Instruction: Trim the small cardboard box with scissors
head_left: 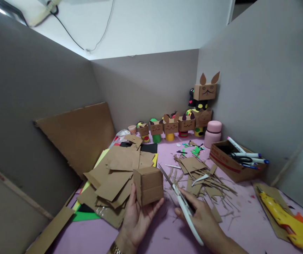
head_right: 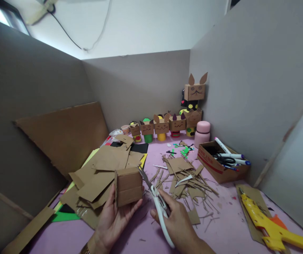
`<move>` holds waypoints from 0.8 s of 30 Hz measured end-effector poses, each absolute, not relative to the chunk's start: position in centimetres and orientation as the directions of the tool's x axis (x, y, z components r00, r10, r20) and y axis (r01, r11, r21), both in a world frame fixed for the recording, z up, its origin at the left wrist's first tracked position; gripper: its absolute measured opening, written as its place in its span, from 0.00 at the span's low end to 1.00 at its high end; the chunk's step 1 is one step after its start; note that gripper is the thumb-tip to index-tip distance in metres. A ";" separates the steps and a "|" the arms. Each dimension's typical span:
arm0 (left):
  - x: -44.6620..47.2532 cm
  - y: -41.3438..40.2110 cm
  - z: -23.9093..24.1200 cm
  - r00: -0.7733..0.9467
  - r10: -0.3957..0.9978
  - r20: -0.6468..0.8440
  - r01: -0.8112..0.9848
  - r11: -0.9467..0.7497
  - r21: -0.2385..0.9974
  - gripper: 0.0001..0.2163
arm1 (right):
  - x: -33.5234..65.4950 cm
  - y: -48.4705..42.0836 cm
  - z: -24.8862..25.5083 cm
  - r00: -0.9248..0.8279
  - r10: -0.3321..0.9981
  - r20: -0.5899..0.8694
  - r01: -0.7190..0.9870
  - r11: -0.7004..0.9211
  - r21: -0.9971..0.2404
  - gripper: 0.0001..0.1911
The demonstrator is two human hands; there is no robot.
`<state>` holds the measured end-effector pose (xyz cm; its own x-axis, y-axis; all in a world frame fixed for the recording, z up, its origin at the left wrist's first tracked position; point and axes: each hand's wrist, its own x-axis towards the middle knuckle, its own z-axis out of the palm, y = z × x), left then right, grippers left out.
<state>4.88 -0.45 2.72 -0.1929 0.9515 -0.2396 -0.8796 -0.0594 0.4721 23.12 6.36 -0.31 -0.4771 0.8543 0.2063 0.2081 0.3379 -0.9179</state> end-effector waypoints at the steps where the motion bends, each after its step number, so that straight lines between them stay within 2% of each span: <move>1: 5.1 -0.4 2.8 -0.192 0.952 -0.238 -0.881 -0.061 0.469 0.24 | 23.1 6.4 -0.4 -0.471 0.855 0.215 0.206 0.344 -0.916 0.29; 5: 5.7 -0.3 2.8 -0.244 0.955 -0.168 -0.869 -0.138 0.475 0.22 | 23.3 6.9 -1.1 -0.420 0.872 0.250 0.219 0.365 -0.905 0.29; 9: 5.9 -0.2 2.7 -0.310 0.941 -0.137 -0.857 -0.214 0.469 0.24 | 23.4 6.7 -1.2 -0.404 0.873 0.272 0.221 0.382 -0.897 0.30; 15: 5.9 -0.2 2.9 -0.415 0.894 -0.169 -0.831 -0.297 0.470 0.25 | 23.2 5.6 -0.3 -0.518 0.805 0.289 0.149 0.418 -0.896 0.31; 24: 5.7 0.0 3.3 -0.473 0.857 -0.205 -0.816 -0.337 0.470 0.23 | 23.0 5.0 -0.1 -0.606 0.759 0.238 0.191 0.429 -0.883 0.32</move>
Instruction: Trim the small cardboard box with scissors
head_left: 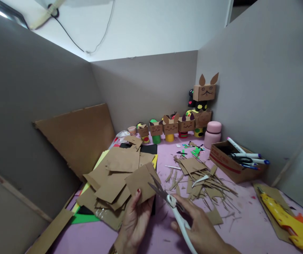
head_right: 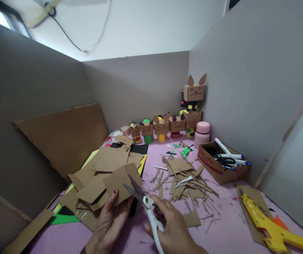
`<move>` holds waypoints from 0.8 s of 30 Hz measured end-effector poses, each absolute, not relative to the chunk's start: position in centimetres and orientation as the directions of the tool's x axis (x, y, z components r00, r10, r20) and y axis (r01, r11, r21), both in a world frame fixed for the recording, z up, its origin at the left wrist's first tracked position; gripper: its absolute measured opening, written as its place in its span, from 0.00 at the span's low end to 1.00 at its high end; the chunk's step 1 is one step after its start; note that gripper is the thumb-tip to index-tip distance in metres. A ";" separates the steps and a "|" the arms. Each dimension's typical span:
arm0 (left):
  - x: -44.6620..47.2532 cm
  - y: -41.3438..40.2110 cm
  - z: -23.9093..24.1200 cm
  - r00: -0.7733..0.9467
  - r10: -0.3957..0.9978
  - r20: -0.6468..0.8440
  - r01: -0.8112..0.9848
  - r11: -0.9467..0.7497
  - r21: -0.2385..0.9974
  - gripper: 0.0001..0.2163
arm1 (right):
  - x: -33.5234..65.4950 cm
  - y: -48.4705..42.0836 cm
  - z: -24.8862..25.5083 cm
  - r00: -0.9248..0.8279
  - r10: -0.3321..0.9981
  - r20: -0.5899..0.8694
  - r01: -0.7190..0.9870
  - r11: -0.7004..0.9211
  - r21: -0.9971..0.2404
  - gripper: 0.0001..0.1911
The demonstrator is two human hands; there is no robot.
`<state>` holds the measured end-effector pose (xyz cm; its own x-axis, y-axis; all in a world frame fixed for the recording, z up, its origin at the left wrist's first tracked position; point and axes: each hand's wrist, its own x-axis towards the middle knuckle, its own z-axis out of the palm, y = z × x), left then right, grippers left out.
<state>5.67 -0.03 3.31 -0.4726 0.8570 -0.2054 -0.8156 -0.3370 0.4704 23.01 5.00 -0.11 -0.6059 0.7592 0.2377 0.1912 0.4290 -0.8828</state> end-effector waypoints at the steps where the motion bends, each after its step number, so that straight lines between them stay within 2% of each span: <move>1: 5.7 -0.1 3.2 -0.472 0.857 -0.206 -0.816 -0.335 0.471 0.23 | 23.0 5.0 -0.2 -0.603 0.760 0.241 0.190 0.430 -0.882 0.32; 5: 6.0 -0.1 2.8 -0.437 0.878 -0.195 -0.804 -0.284 0.523 0.23 | 22.9 5.2 -0.6 -0.590 0.767 0.253 0.155 0.414 -0.897 0.30; 9: 6.0 0.0 2.4 -0.383 0.904 -0.188 -0.782 -0.208 0.588 0.22 | 23.1 5.5 -0.5 -0.562 0.791 0.242 0.198 0.413 -0.889 0.30; 24: 6.2 0.0 1.5 -0.375 0.912 -0.169 -0.762 -0.199 0.616 0.19 | 23.9 6.2 0.3 -0.574 0.776 0.261 0.364 0.528 -0.768 0.27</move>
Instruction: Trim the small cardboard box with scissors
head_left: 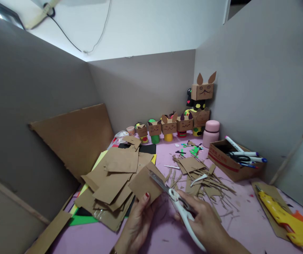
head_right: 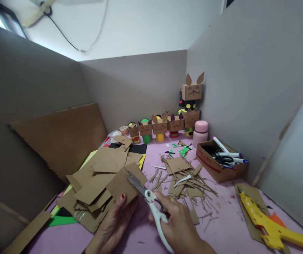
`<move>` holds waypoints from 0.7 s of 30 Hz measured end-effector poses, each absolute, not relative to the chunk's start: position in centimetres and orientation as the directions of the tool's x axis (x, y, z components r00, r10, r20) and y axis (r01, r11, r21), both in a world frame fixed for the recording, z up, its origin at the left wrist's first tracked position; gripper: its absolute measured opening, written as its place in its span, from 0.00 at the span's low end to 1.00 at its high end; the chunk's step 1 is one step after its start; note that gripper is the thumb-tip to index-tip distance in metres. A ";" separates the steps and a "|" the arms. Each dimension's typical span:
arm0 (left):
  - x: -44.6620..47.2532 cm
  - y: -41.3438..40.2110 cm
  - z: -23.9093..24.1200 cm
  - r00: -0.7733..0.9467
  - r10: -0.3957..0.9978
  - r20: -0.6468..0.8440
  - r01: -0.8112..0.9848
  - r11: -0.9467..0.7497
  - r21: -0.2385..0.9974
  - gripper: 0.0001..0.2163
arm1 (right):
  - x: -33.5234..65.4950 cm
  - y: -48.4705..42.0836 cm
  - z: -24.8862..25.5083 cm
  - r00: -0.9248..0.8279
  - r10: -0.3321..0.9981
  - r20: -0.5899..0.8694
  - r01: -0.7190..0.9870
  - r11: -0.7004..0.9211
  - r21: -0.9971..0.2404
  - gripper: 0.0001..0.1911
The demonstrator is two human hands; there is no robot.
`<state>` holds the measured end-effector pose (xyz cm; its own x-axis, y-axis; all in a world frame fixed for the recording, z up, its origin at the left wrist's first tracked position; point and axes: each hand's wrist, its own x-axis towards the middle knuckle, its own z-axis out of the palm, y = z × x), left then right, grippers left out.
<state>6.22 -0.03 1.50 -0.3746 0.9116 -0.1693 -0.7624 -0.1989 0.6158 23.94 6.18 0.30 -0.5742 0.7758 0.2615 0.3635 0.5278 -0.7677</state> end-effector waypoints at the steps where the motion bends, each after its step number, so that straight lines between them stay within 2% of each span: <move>1: 6.2 0.0 1.5 -0.371 0.913 -0.168 -0.764 -0.197 0.614 0.18 | 24.0 6.2 0.5 -0.577 0.776 0.256 0.376 0.530 -0.760 0.27; 10: 6.1 0.0 1.5 -0.323 0.932 -0.164 -0.796 -0.174 0.580 0.14 | 24.4 5.8 1.2 -0.583 0.762 0.281 0.466 0.597 -0.653 0.27; 21: 6.4 0.2 1.6 -0.307 0.928 -0.210 -0.826 -0.150 0.544 0.17 | 24.3 5.8 1.0 -0.541 0.761 0.357 0.422 0.613 -0.668 0.24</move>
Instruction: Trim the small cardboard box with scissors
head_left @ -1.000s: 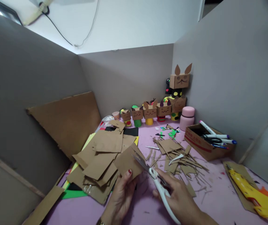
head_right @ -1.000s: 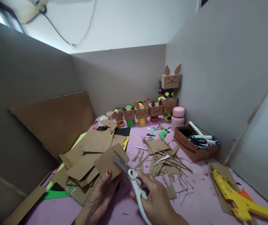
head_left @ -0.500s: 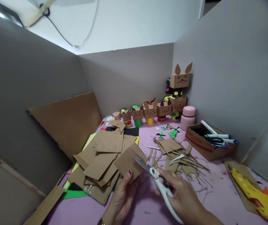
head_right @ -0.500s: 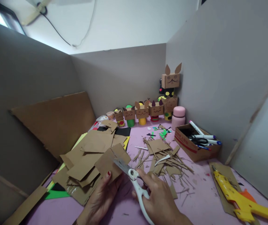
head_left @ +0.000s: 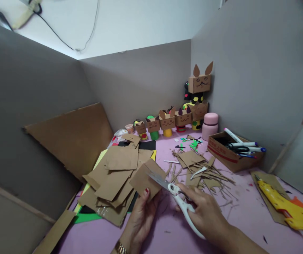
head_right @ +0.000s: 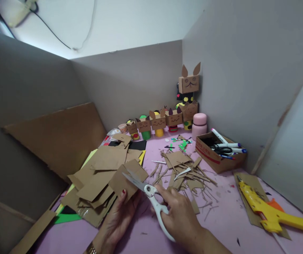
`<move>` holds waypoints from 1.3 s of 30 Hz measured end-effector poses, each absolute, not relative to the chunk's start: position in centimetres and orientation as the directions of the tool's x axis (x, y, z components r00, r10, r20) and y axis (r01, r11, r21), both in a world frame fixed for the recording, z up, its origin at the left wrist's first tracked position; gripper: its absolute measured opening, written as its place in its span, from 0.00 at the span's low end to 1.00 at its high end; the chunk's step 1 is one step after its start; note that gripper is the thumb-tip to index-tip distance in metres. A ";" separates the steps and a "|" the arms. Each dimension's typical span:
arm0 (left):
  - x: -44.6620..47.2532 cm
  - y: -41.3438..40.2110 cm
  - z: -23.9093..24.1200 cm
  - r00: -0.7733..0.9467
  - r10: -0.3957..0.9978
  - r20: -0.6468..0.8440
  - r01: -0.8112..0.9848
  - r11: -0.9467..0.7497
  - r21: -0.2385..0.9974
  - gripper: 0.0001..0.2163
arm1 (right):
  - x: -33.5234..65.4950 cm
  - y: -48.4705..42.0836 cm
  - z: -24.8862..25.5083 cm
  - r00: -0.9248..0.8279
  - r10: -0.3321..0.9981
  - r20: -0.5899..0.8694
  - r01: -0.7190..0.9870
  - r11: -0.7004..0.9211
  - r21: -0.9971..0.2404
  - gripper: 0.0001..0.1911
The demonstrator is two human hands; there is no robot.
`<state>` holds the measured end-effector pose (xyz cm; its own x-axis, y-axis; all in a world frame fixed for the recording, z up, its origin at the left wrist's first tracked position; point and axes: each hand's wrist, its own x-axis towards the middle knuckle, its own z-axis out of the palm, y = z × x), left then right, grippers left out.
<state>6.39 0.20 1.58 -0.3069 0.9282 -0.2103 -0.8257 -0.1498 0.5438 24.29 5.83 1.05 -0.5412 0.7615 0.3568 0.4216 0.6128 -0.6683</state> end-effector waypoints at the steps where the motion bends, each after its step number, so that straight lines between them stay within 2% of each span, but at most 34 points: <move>1: 6.4 0.2 1.6 -0.305 0.929 -0.209 -0.828 -0.150 0.541 0.17 | 24.3 5.8 1.0 -0.536 0.763 0.363 0.418 0.613 -0.670 0.24; 12: 6.5 0.3 1.7 -0.293 0.929 -0.223 -0.847 -0.144 0.512 0.21 | 24.4 5.9 1.1 -0.532 0.747 0.399 0.380 0.631 -0.676 0.21; 22: 6.2 0.2 1.4 -0.279 0.934 -0.221 -0.860 -0.141 0.490 0.20 | 24.3 5.9 1.1 -0.564 0.736 0.375 0.343 0.622 -0.704 0.24; 29: 5.9 0.1 1.0 -0.269 0.942 -0.200 -0.855 -0.137 0.500 0.24 | 24.4 6.2 0.7 -0.565 0.731 0.382 0.358 0.635 -0.685 0.23; 34: 6.2 0.2 1.2 -0.262 0.944 -0.198 -0.859 -0.135 0.493 0.27 | 24.4 6.1 1.0 -0.570 0.729 0.379 0.333 0.627 -0.704 0.23; 39: 6.2 0.3 1.2 -0.256 0.943 -0.211 -0.865 -0.126 0.485 0.26 | 24.2 5.8 1.3 -0.585 0.719 0.376 0.249 0.600 -0.760 0.23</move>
<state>6.18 0.27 1.21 -0.2556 0.9434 -0.2112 -0.8655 -0.1259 0.4849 24.25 5.78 1.34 -0.5851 0.7187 0.3756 0.2489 0.6000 -0.7603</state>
